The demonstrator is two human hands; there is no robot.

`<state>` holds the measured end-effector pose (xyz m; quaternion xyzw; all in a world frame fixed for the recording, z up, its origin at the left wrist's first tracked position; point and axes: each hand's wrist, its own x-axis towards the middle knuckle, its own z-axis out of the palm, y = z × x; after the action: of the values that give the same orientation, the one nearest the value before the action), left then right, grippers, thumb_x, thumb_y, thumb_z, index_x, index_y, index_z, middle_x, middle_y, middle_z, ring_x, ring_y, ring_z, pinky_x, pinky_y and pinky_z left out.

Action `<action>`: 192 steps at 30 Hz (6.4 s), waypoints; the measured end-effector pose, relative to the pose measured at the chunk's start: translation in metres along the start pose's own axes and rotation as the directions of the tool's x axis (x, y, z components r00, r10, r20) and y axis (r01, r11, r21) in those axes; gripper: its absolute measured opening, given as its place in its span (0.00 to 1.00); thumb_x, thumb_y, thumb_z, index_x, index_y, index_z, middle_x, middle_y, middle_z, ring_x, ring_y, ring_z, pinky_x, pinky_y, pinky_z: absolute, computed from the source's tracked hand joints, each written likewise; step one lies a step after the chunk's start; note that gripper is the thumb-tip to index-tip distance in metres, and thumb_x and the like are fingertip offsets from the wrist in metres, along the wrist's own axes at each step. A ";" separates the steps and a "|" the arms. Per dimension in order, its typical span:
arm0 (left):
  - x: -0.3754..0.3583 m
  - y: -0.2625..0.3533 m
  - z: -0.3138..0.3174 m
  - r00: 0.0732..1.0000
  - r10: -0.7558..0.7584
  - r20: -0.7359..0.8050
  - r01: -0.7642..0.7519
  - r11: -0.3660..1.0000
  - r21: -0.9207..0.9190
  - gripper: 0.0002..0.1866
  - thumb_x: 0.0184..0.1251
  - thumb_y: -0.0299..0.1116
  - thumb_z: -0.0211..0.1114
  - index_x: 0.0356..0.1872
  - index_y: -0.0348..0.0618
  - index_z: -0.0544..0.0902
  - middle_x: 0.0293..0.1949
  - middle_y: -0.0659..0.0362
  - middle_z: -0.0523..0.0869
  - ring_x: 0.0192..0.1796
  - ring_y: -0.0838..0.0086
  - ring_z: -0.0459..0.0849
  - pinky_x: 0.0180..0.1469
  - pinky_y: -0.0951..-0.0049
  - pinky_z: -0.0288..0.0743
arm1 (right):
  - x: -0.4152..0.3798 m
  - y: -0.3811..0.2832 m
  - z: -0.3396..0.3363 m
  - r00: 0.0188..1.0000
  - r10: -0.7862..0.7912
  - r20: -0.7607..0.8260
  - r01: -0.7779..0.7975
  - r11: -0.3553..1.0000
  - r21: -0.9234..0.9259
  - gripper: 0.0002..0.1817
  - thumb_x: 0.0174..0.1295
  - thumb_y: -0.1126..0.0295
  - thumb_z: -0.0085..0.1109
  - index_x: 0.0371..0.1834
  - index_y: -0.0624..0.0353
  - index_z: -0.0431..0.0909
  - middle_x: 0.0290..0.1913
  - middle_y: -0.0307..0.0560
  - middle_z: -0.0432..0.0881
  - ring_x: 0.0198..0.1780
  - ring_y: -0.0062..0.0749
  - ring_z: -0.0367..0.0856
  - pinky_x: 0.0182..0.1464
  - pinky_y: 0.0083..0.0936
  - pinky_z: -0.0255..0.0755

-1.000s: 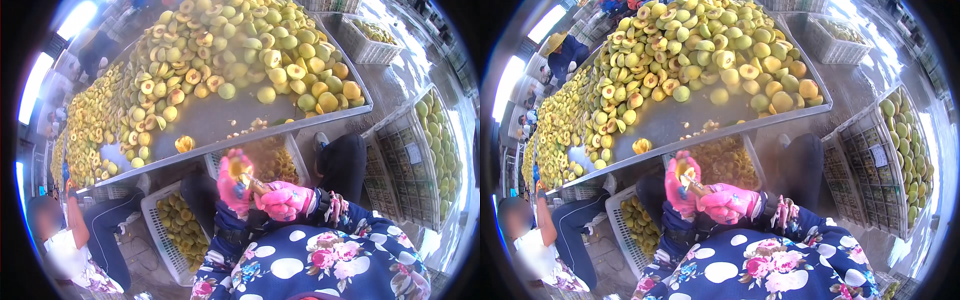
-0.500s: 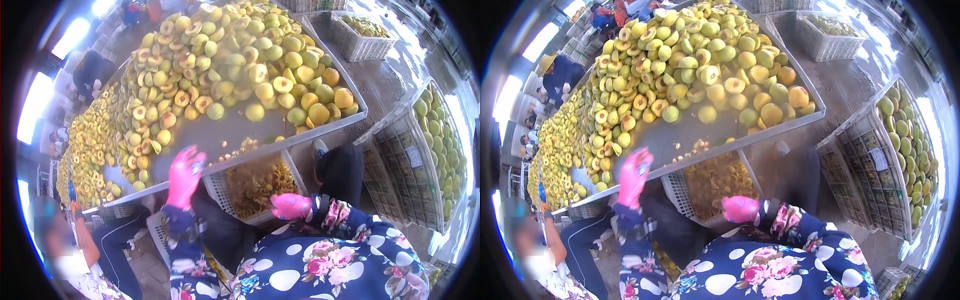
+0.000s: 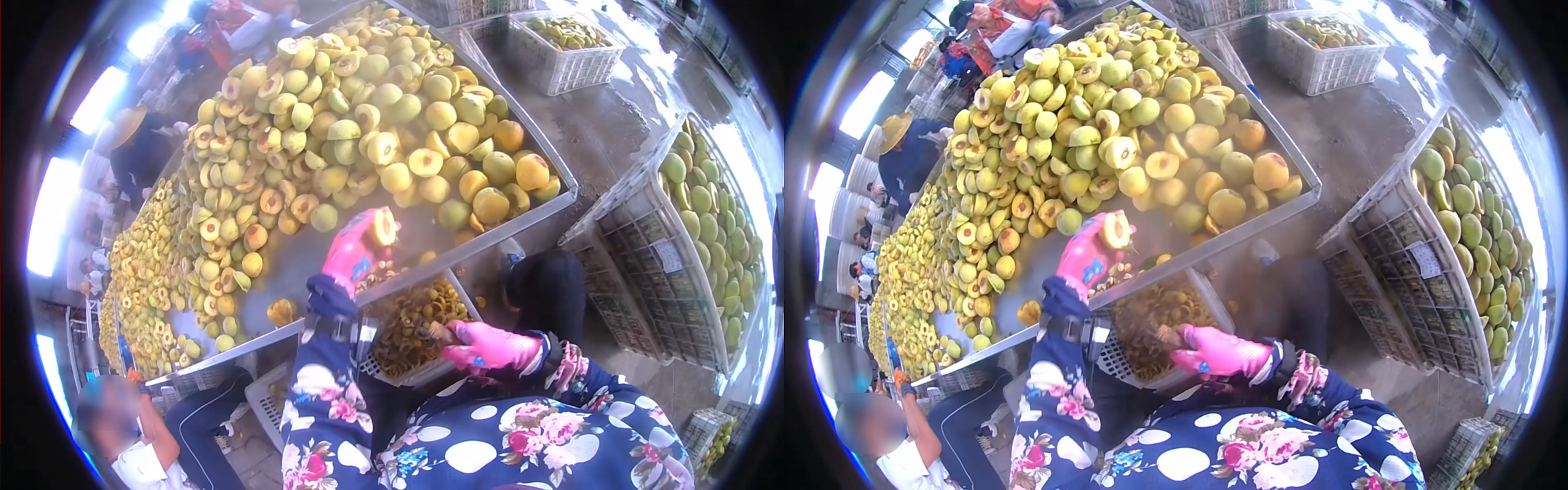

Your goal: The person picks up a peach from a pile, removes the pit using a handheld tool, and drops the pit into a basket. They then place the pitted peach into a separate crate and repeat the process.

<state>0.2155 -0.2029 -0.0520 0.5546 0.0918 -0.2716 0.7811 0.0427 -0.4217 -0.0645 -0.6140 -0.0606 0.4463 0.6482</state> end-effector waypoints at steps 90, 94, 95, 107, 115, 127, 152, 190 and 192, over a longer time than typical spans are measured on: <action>-0.203 -0.077 -0.037 0.572 0.376 -0.729 -0.656 0.743 -0.131 0.14 0.69 0.39 0.55 0.43 0.38 0.76 0.36 0.51 0.82 0.29 0.66 0.82 0.26 0.73 0.77 | 0.030 -0.007 0.049 0.964 0.090 0.251 0.009 0.930 -0.368 0.18 0.64 0.57 0.51 0.38 0.65 0.72 0.19 0.45 0.75 0.18 0.33 0.74 0.22 0.31 0.69; -0.269 -0.056 -0.171 0.504 0.533 -0.680 0.101 0.745 0.659 0.19 0.62 0.39 0.64 0.47 0.33 0.79 0.32 0.53 0.85 0.34 0.70 0.84 0.38 0.71 0.79 | 0.041 0.017 0.039 0.996 0.056 0.069 0.018 0.637 -0.771 0.18 0.63 0.57 0.51 0.39 0.65 0.71 0.25 0.58 0.79 0.30 0.53 0.80 0.33 0.42 0.70; -0.275 -0.034 -0.151 0.479 0.542 -0.690 0.467 0.508 0.724 0.22 0.60 0.39 0.66 0.49 0.32 0.78 0.37 0.50 0.85 0.40 0.68 0.84 0.46 0.71 0.76 | 0.041 0.010 0.039 0.992 0.094 0.082 -0.003 0.677 -0.736 0.18 0.63 0.57 0.51 0.39 0.65 0.71 0.25 0.58 0.79 0.30 0.55 0.80 0.33 0.41 0.70; 0.026 0.059 -0.078 0.787 0.602 -0.134 0.088 0.106 0.990 0.29 0.58 0.48 0.64 0.52 0.34 0.75 0.43 0.39 0.82 0.49 0.52 0.80 0.53 0.63 0.72 | 0.044 0.005 0.018 0.999 -0.023 0.040 0.043 0.784 -0.619 0.18 0.64 0.59 0.50 0.41 0.67 0.69 0.30 0.66 0.78 0.36 0.62 0.78 0.37 0.45 0.70; 0.022 0.027 -0.089 0.977 0.069 -0.204 -0.046 0.992 0.118 0.25 0.58 0.37 0.64 0.56 0.38 0.73 0.47 0.47 0.80 0.43 0.58 0.81 0.43 0.63 0.78 | 0.025 -0.020 -0.002 0.999 0.038 0.037 -0.037 0.999 -0.025 0.16 0.66 0.57 0.52 0.39 0.61 0.68 0.22 0.39 0.73 0.19 0.19 0.71 0.22 0.20 0.65; -0.132 -0.046 0.012 0.975 0.124 -0.186 -0.190 0.896 -0.401 0.23 0.73 0.44 0.47 0.54 0.33 0.72 0.51 0.47 0.79 0.46 0.62 0.82 0.46 0.65 0.79 | 0.016 -0.060 0.033 0.933 -0.322 -0.159 0.223 0.866 -0.447 0.17 0.62 0.63 0.56 0.46 0.63 0.67 0.28 0.63 0.77 0.35 0.61 0.78 0.33 0.41 0.69; -0.153 -0.088 0.041 0.885 0.274 -0.377 -0.389 0.879 -0.275 0.17 0.71 0.38 0.52 0.47 0.33 0.78 0.42 0.50 0.83 0.42 0.67 0.82 0.46 0.70 0.78 | 0.015 -0.038 0.061 0.946 -0.283 -0.155 0.142 0.797 -0.587 0.18 0.64 0.65 0.51 0.47 0.69 0.66 0.28 0.64 0.78 0.33 0.57 0.80 0.34 0.39 0.70; -0.148 -0.101 0.017 0.918 0.215 -0.334 -0.303 0.923 -0.237 0.17 0.71 0.45 0.51 0.45 0.42 0.74 0.40 0.55 0.81 0.36 0.68 0.80 0.39 0.68 0.77 | 0.039 -0.024 0.049 0.929 0.036 0.369 -0.148 0.949 0.280 0.20 0.65 0.52 0.51 0.25 0.58 0.72 0.14 0.32 0.65 0.12 0.16 0.63 0.14 0.14 0.60; -0.148 -0.104 0.012 0.937 0.145 -0.318 -0.235 0.934 -0.268 0.16 0.71 0.44 0.51 0.45 0.40 0.75 0.40 0.54 0.81 0.34 0.69 0.80 0.36 0.70 0.77 | 0.039 -0.020 0.046 0.920 0.062 0.387 -0.155 0.964 0.214 0.17 0.65 0.55 0.50 0.34 0.60 0.72 0.14 0.31 0.64 0.12 0.15 0.62 0.13 0.14 0.59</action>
<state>0.0349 -0.1908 -0.0666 0.4690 0.1923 -0.0916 0.8571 0.0477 -0.3589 -0.0549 -0.4361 -0.0949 0.5952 0.6682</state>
